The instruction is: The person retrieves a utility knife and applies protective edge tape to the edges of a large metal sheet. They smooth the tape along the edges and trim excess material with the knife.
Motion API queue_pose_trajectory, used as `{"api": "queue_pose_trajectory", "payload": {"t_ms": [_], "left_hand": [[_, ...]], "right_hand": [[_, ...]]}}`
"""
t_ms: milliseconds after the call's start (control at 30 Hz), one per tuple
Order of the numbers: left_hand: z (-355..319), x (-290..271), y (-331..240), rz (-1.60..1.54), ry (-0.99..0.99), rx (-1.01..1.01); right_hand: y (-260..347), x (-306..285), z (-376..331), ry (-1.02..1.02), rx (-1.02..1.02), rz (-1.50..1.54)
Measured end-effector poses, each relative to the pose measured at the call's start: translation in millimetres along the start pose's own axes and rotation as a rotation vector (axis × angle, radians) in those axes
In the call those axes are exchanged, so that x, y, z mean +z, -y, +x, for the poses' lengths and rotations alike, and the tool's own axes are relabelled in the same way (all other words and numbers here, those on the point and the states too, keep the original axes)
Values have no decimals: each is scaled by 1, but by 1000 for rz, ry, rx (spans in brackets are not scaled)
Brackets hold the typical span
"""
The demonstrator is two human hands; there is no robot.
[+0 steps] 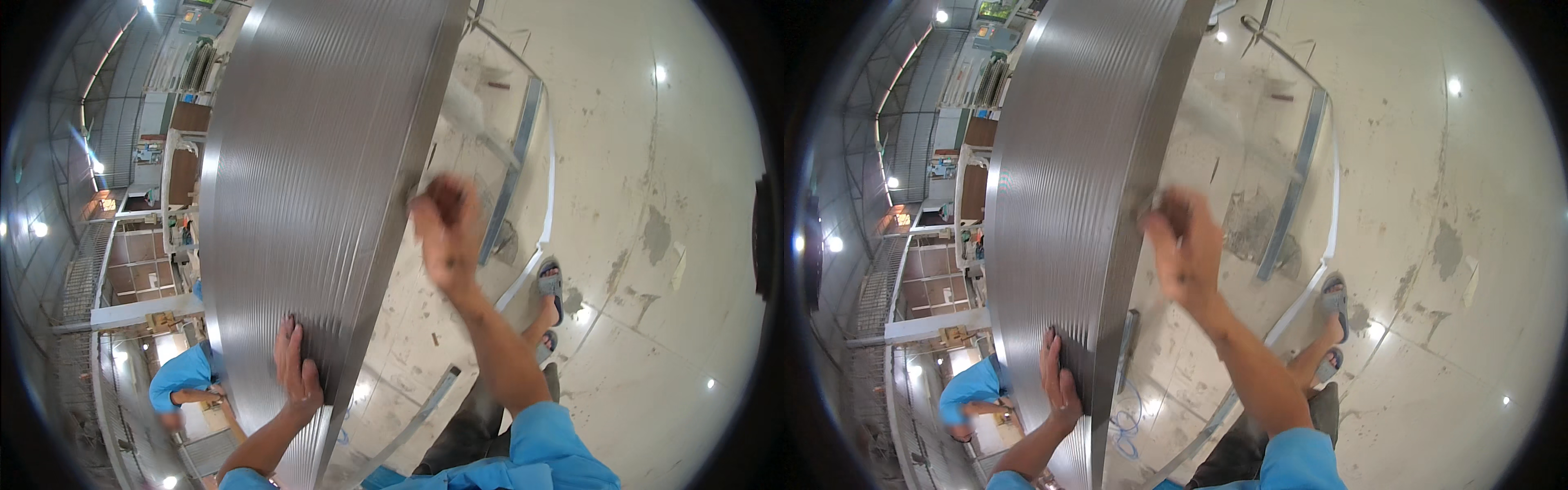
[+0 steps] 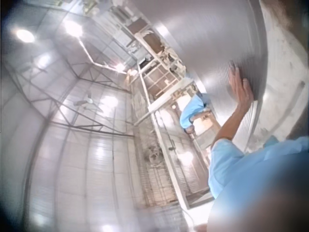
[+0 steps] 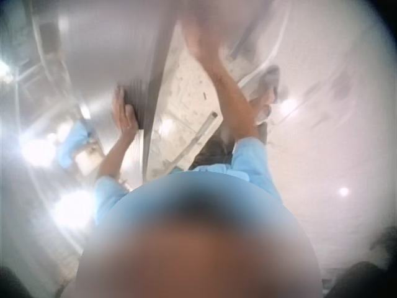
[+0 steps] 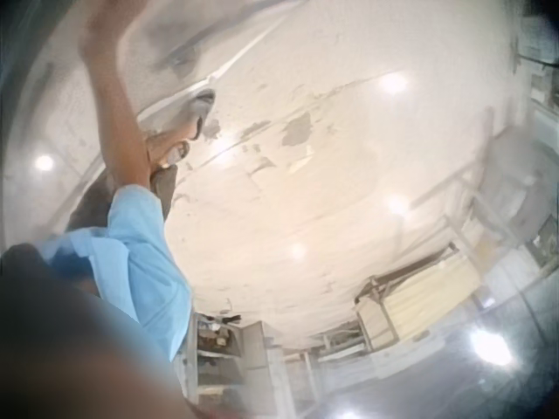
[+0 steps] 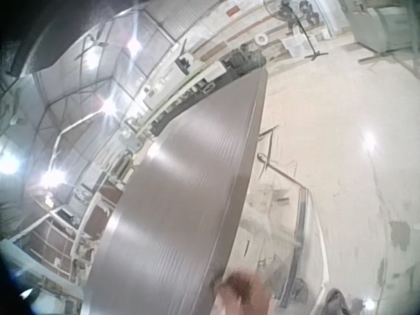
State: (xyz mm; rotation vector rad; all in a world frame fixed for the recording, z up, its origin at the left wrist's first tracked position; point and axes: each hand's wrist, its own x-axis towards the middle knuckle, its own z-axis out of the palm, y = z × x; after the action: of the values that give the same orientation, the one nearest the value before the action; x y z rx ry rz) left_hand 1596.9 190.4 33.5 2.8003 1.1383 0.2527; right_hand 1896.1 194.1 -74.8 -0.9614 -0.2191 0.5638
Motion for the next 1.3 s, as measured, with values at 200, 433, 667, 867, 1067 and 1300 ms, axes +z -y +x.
{"api": "queue_pose_trajectory", "payload": {"t_ms": [200,433,667,867,1067,1300], "left_hand": [[-7,1,3,11,14,-39],[-6,0,-2,14,22,-59],[-11,1,3,-10,21,-25],[-16,1,-2,-32,37,-75],[-29,-4,7,-199,-23,-87],[-40,-2,24,89,-157,136]], "right_hand": [[-17,4,0,-23,-102,91],[-36,8,-71,-6,-323,11],[-45,13,-129,24,-359,34],[-48,17,-179,47,-400,-36],[-50,21,-245,70,-347,-69],[-82,-2,-373,293,-114,-75]]}}
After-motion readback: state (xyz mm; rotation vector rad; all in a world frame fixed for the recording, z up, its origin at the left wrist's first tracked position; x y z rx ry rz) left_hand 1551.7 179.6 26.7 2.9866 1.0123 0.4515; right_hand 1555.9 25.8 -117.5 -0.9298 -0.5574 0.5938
